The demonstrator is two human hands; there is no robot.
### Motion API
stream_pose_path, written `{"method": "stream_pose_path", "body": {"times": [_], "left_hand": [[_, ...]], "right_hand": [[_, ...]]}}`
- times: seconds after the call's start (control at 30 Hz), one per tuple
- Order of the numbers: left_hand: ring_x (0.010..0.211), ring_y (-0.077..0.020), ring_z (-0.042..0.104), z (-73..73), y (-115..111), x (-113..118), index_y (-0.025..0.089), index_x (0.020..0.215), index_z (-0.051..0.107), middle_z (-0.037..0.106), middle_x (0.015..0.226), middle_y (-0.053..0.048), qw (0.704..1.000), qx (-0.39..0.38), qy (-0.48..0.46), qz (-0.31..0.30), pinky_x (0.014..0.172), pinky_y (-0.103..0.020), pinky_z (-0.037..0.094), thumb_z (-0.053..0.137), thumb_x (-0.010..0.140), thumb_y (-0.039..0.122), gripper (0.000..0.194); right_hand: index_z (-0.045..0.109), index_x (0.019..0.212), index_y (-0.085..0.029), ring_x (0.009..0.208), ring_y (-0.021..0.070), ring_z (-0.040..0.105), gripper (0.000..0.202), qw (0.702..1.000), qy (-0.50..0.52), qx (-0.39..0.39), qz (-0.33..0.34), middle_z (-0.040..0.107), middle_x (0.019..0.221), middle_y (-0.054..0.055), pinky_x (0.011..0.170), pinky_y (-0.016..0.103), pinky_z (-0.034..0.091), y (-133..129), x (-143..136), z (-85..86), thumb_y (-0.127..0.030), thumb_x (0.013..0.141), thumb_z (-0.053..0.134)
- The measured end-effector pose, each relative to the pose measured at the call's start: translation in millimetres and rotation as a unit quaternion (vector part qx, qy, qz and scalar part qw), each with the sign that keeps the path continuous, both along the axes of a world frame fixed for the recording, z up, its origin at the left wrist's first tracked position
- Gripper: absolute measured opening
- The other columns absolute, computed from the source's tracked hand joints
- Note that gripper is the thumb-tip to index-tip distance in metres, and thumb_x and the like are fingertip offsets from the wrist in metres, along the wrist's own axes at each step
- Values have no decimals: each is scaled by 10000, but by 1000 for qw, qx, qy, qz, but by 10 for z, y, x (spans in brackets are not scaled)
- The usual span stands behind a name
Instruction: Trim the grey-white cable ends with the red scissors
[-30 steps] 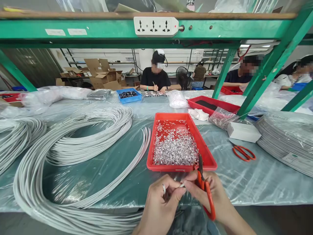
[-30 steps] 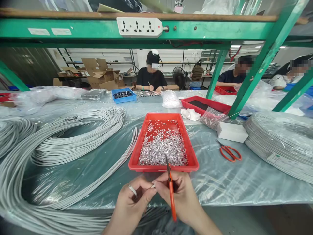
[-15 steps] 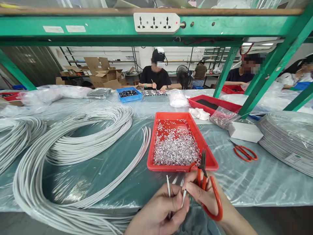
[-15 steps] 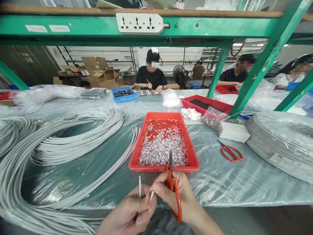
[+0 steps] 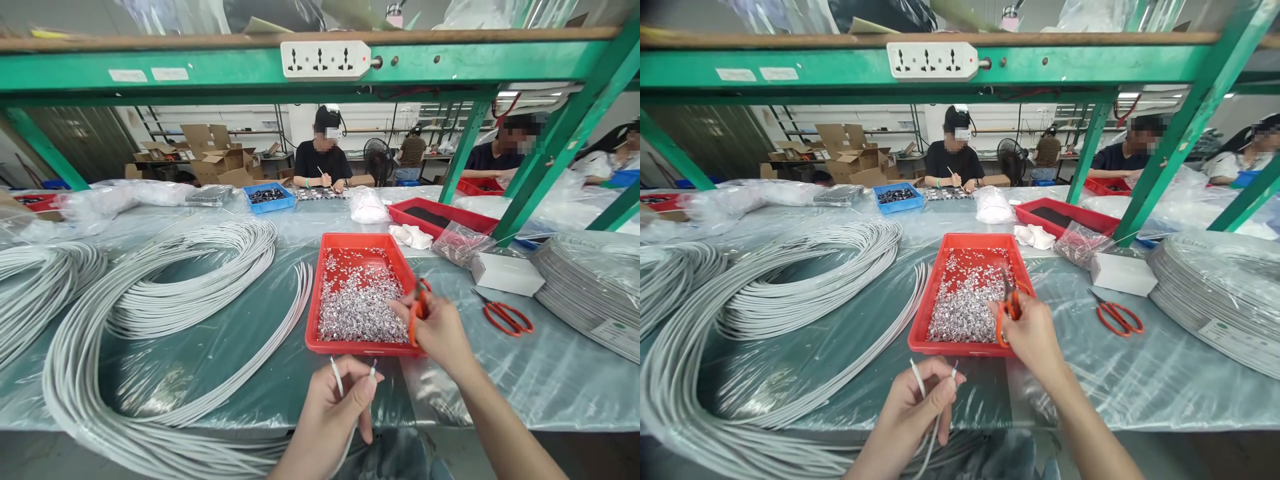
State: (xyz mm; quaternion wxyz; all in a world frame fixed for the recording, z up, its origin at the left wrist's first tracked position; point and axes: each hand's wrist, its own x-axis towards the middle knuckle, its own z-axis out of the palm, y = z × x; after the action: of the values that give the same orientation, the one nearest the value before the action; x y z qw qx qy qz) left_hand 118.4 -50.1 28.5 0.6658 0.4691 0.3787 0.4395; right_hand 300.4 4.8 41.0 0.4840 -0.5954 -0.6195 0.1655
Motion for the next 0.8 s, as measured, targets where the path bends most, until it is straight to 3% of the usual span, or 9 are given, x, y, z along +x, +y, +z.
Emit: {"method": "stream_pose_path", "body": {"times": [0.07,0.13,0.23,0.3,0.43,0.53,0.63,0.7,0.8], "left_hand": [[328,0,468,6,-3,-8,134,835,630,478,593,54,1000,-5,-14,-8,369,-122,171,682,683,479,381],[311,7,463,6,-8,-19,158,885,640,472,633,53,999,-4,-30,-21,352,-128,126,682,685,478,380],[291,34,412,-8,-10,-25,158,866,640,447,628,61,998,-9,-50,-27,342,-126,108,696,678,462,362],[281,46,366,-31,-6,-18,154,855,627,436,623,66,998,-14,-55,-18,334,-128,101,701,681,440,343],[285,33,344,-104,17,13,136,841,616,406,573,72,999,-14,-25,-23,346,-145,102,684,697,447,350],[402,3,394,-154,41,27,115,839,648,486,612,21,999,-16,-10,-48,393,-146,173,677,682,492,409],[594,-38,422,-170,60,19,166,968,661,554,871,-44,995,-37,-83,-35,487,-139,282,731,603,509,506],[693,-68,447,-166,67,7,206,1006,657,534,951,-46,988,-58,-138,-20,537,-148,322,741,598,497,508],[652,-64,462,-158,66,-3,171,876,686,532,760,-27,987,-69,-143,-7,516,-144,314,698,686,446,335]], "right_hand": [[382,492,-167,449,75,230,343,999,-52,-8,-14,299,440,-42,478,220,188,115,87,5,-320,688,619],[419,513,-165,440,78,248,285,996,-87,-21,-5,323,442,-40,496,229,184,157,138,-9,-281,698,603],[574,796,-179,540,123,464,154,994,-97,-35,42,538,622,5,566,235,321,98,145,-48,-326,784,532],[531,1033,-173,634,146,531,287,993,-85,-41,72,585,736,30,624,243,392,19,130,-66,-362,820,498],[357,1175,-153,706,130,517,470,989,-6,-33,143,549,839,43,670,221,444,-174,132,-76,-379,809,545],[287,1253,-167,739,123,501,561,970,90,-53,219,514,906,56,663,214,453,-376,187,-132,-438,823,524],[239,1354,-204,789,150,545,618,966,143,-108,188,535,974,90,630,218,475,-609,278,-238,-507,853,438],[330,1351,-196,890,203,564,621,975,100,-116,159,561,1027,125,676,244,494,-742,340,-281,-515,834,460],[438,1318,-168,951,249,568,617,974,-1,-118,193,586,1062,147,735,275,512,-878,396,-257,-450,783,560]]}}
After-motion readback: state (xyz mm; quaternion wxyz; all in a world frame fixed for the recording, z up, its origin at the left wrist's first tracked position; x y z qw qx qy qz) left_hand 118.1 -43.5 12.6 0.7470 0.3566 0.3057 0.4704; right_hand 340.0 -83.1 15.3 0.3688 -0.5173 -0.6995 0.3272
